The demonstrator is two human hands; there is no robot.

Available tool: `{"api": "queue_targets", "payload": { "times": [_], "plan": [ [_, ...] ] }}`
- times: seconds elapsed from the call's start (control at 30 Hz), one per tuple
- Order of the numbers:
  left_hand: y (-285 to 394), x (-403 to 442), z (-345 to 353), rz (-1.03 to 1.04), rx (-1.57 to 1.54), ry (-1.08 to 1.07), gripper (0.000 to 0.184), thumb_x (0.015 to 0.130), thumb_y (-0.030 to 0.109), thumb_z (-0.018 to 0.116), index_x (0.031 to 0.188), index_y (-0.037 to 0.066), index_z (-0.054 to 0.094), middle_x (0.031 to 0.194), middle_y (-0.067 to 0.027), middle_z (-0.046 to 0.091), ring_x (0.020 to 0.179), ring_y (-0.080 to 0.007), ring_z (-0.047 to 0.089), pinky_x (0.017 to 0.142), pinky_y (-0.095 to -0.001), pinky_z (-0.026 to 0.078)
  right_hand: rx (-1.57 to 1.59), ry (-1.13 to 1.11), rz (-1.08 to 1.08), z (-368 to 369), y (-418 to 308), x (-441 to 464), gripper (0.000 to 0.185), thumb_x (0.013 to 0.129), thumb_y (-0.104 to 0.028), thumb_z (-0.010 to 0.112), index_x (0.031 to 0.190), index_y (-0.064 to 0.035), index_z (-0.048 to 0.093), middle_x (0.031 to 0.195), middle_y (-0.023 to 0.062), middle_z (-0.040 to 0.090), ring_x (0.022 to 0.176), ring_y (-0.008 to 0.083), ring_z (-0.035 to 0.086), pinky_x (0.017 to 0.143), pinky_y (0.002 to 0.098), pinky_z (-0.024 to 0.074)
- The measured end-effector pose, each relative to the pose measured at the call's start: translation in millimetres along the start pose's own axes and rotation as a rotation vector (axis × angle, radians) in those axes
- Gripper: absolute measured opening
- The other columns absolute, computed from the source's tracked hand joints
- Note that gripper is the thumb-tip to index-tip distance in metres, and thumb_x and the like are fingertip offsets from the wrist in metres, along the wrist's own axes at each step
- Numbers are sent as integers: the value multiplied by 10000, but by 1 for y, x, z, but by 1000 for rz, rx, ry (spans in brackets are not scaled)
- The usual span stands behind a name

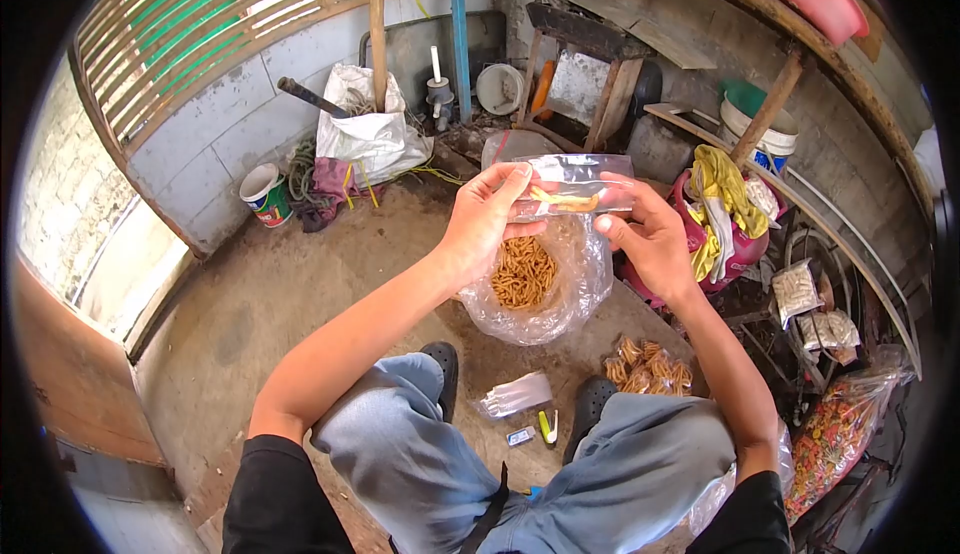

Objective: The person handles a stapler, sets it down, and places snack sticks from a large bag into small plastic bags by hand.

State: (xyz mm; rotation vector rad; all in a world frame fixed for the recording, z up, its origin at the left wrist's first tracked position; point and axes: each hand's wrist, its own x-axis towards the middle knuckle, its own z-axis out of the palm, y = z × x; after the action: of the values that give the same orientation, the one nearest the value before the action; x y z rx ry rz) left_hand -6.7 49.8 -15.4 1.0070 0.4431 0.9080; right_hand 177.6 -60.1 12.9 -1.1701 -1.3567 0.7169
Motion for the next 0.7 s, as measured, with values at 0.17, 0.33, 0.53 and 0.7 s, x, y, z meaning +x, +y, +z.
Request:
{"api": "queue_targets", "payload": {
  "times": [0.17,0.33,0.53,0.7],
  "plan": [
    [-1,-2,3,-6,18,-11,170,947,293,548,1005,138,586,1097,-103,653,845,-153,651,707,-322,585,-139,-67,-12,-4,15,3,250,843,-141,702,1066,-36,665,1010,15,615,815,66,560,633,210,473],
    [-4,-1,2,29,-36,-5,158,960,263,524,1018,119,553,1104,-124,645,859,-153,654,713,-325,595,-141,15,15,-1,15,5,263,815,-139,730,1038,-15,670,975,29,621,790,61,556,603,208,466],
    [-2,-1,0,-4,-117,-108,168,956,218,533,1074,99,537,1131,-139,626,922,-190,652,775,-347,592,-93,-45,39,-1,25,5,229,817,-155,732,983,-7,677,968,31,623,772,58,556,587,204,466],
    [3,-8,4,-75,-45,-168,189,925,136,575,1096,68,534,1137,-151,617,973,-214,643,853,-368,566,-75,29,11,0,19,6,218,824,-170,727,962,-9,680,924,21,626,764,54,550,564,208,462]
  ]
}}
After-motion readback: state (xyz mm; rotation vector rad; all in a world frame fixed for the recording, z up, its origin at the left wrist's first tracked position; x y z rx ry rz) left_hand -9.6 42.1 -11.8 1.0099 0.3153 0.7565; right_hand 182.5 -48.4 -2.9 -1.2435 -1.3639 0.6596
